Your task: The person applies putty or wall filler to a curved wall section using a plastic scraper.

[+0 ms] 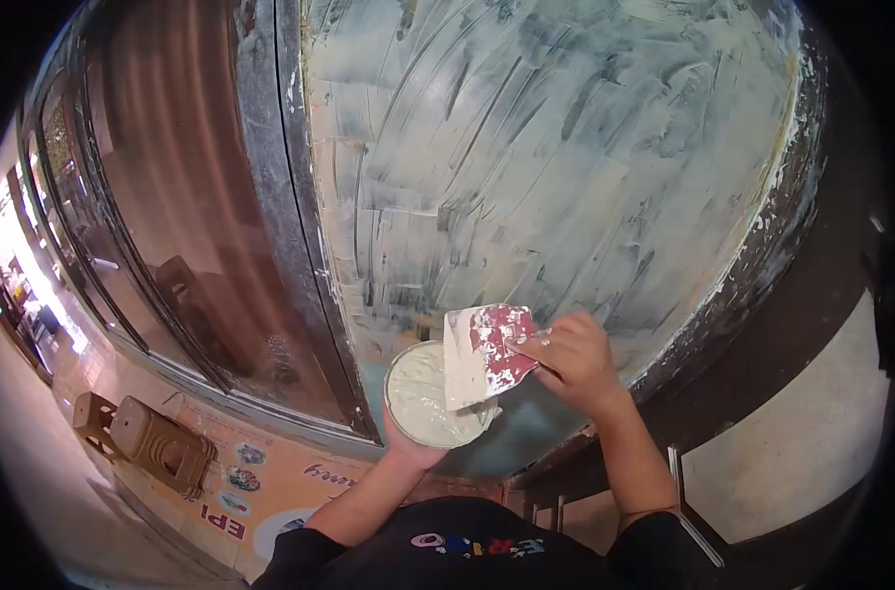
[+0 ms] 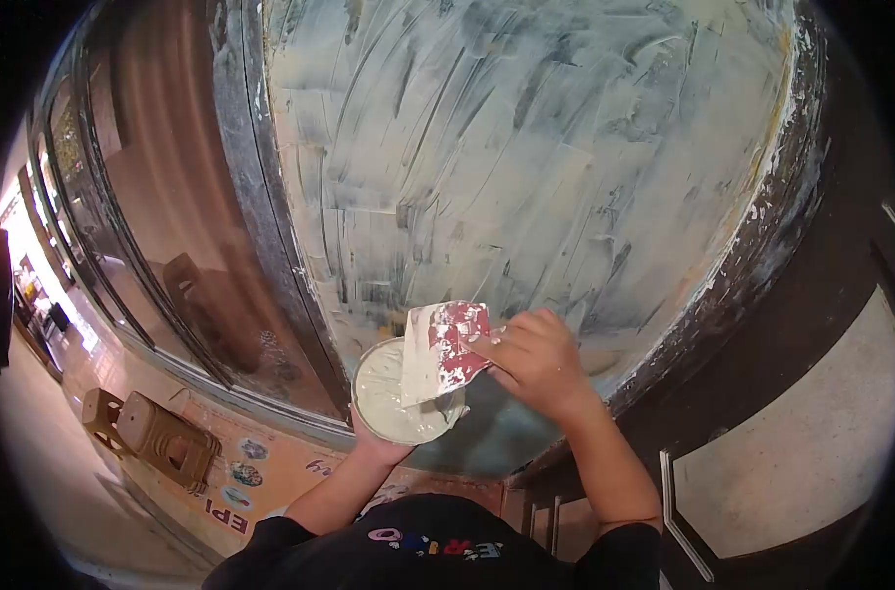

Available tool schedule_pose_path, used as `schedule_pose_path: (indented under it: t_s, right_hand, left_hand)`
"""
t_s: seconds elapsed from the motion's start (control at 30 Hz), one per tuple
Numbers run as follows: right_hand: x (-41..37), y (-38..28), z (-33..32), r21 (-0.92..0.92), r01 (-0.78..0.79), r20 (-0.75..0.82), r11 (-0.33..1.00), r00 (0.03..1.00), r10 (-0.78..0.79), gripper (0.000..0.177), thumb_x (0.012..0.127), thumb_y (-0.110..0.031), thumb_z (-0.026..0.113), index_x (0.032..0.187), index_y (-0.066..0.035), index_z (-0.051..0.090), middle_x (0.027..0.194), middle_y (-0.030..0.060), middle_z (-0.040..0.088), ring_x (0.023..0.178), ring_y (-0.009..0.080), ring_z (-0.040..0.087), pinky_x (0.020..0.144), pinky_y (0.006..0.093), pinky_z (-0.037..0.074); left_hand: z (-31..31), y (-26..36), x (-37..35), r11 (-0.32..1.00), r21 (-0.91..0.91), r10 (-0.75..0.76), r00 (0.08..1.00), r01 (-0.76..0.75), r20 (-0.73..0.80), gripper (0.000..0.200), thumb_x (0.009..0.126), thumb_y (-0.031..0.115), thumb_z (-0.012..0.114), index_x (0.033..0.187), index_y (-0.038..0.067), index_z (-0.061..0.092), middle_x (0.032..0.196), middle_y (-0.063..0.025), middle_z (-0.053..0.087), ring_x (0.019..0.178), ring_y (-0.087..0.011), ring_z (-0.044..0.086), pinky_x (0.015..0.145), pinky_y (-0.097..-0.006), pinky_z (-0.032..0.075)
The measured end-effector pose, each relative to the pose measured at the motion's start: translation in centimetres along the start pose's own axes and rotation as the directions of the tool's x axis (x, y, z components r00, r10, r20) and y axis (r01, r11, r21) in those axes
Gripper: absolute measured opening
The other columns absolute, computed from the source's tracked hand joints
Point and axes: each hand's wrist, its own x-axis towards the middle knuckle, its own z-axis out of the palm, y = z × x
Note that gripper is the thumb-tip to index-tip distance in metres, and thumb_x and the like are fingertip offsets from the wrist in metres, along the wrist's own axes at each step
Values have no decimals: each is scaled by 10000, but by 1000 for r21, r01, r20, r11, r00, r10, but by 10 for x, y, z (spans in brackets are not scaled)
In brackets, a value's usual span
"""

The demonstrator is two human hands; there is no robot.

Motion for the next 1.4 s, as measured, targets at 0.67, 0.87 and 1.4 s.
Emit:
schedule_pose_path:
  t_s: [0.67, 0.87, 1.4]
  right_hand:
    - [-19, -4, 42, 952, -203, -52, 228, 629, 776, 165, 1020, -141, 577, 1135, -22, 574, 1015, -1, 643, 890, 52, 560, 812, 240, 473]
    - [6, 23, -11, 915, -150, -204, 374, 629, 750, 227, 1032, -172, 563, 1193, -12, 562, 1098, 26, 654, 992, 79, 582, 908, 266, 470]
    - [240, 191, -299, -232, -458, -525, 858, 802, 286, 464, 1020, -434, 521, 1195, -20, 633, 1080, 112, 709, 1003, 193, 655, 891, 331, 488]
  left_hand:
    - [7, -7, 19, 998, 57, 19, 995, -13, -98, 672, 959, 613, 356, 1481, 196, 433, 1523, -149, 427, 1362, -446, 428, 1059, -784, 279]
    - [10, -12, 20, 998, -16, -64, 998, 64, 20, 688, 947, 610, 378, 1483, 182, 440, 1530, -132, 428, 1392, -422, 401, 1116, -735, 253]
    - [4, -17, 26, 998, 50, -46, 996, 49, -71, 680, 937, 619, 379, 1452, 186, 475, 1503, -123, 459, 1365, -426, 432, 1088, -771, 249]
